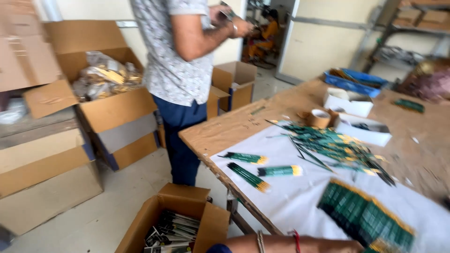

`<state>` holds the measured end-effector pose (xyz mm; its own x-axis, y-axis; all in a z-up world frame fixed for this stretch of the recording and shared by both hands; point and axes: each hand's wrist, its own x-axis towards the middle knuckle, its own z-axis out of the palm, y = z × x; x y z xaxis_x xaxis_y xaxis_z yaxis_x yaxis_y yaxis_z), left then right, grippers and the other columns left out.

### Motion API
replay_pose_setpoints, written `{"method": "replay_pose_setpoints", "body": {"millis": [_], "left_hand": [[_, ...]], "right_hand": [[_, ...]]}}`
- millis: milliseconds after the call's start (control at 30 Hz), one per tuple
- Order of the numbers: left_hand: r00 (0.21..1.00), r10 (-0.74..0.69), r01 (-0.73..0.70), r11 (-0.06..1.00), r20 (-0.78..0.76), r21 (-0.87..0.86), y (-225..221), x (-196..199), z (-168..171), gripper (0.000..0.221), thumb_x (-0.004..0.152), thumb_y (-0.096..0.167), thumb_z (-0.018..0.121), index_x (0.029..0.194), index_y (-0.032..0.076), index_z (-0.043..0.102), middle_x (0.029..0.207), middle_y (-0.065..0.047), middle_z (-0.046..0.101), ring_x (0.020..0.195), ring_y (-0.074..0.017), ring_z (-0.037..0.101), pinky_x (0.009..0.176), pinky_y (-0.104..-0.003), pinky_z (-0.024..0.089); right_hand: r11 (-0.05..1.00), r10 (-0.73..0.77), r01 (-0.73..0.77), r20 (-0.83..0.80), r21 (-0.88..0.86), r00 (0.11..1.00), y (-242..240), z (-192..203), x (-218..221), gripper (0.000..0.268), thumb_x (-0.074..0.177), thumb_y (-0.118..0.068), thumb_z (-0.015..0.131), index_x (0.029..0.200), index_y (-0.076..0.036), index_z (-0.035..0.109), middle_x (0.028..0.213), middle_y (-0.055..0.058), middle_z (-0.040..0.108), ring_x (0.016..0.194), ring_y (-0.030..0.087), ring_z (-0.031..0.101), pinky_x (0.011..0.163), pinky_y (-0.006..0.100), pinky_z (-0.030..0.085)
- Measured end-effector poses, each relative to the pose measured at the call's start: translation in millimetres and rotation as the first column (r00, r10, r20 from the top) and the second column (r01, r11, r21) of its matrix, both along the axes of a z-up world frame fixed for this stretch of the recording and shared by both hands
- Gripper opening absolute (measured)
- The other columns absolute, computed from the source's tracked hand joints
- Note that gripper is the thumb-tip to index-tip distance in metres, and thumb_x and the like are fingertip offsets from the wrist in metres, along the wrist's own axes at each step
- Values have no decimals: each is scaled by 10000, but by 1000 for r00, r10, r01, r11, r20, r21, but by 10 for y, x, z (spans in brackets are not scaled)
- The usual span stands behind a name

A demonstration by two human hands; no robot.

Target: Sorting and aligning green paintbrushes on a work table.

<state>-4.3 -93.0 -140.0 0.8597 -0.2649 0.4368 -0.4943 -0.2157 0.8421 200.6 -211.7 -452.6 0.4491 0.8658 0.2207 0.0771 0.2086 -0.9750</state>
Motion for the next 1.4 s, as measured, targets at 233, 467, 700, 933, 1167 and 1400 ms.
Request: {"method": "replay_pose_setpoints", "body": {"millis": [233,467,700,933,1167,1400], "left_hand": [[928,-353,323,921,-115,-217,-529,-43,-54,220,1094,108,610,1291,41,678,1278,-54,723,1209,-111,647,1115,-304,508],[965,-237,230,971,-111,-68,-557,-196,259,206,995,86,707,1195,39,722,1223,-66,755,1067,-118,701,975,-296,568],[959,-133,120,991,-251,-66,-521,-308,266,153,959,100,738,1092,28,757,1169,-85,774,881,-135,659,770,-306,543],[986,-160,161,987,-45,20,-477,-245,165,290,1010,216,704,1273,94,712,1212,-55,739,1064,-160,683,1010,-315,563],[981,-194,194,981,-26,-6,-488,-290,258,318,1022,253,673,1307,112,692,1335,-57,707,1248,-219,671,1086,-362,548],[978,-202,201,979,58,23,-500,-289,228,265,1032,242,690,1262,111,710,1370,-46,704,1270,-223,679,1107,-362,554]], "right_hand": [[908,-358,335,-47,-252,933,-1270,2086,-1468,235,900,-79,696,1103,37,719,989,125,808,930,200,759,845,320,600],[857,-349,348,68,-381,935,-1240,2394,-1674,215,915,-60,715,1123,-10,692,1020,88,772,932,161,719,828,318,589],[929,-315,296,-54,-222,948,-1149,2447,-1687,378,872,13,713,1209,-58,555,1044,64,716,978,145,704,849,309,593],[915,-317,279,-90,-293,944,-1153,2552,-1735,323,876,-66,692,1183,-67,592,1013,89,766,928,155,739,829,309,645],[905,-300,265,-58,-333,952,-1174,2421,-1707,128,926,-90,682,974,-7,766,897,86,784,803,135,724,715,286,633],[910,-296,292,31,-294,955,-1160,2535,-1740,125,927,-78,681,990,-12,767,905,78,795,801,132,731,709,281,633]]}}
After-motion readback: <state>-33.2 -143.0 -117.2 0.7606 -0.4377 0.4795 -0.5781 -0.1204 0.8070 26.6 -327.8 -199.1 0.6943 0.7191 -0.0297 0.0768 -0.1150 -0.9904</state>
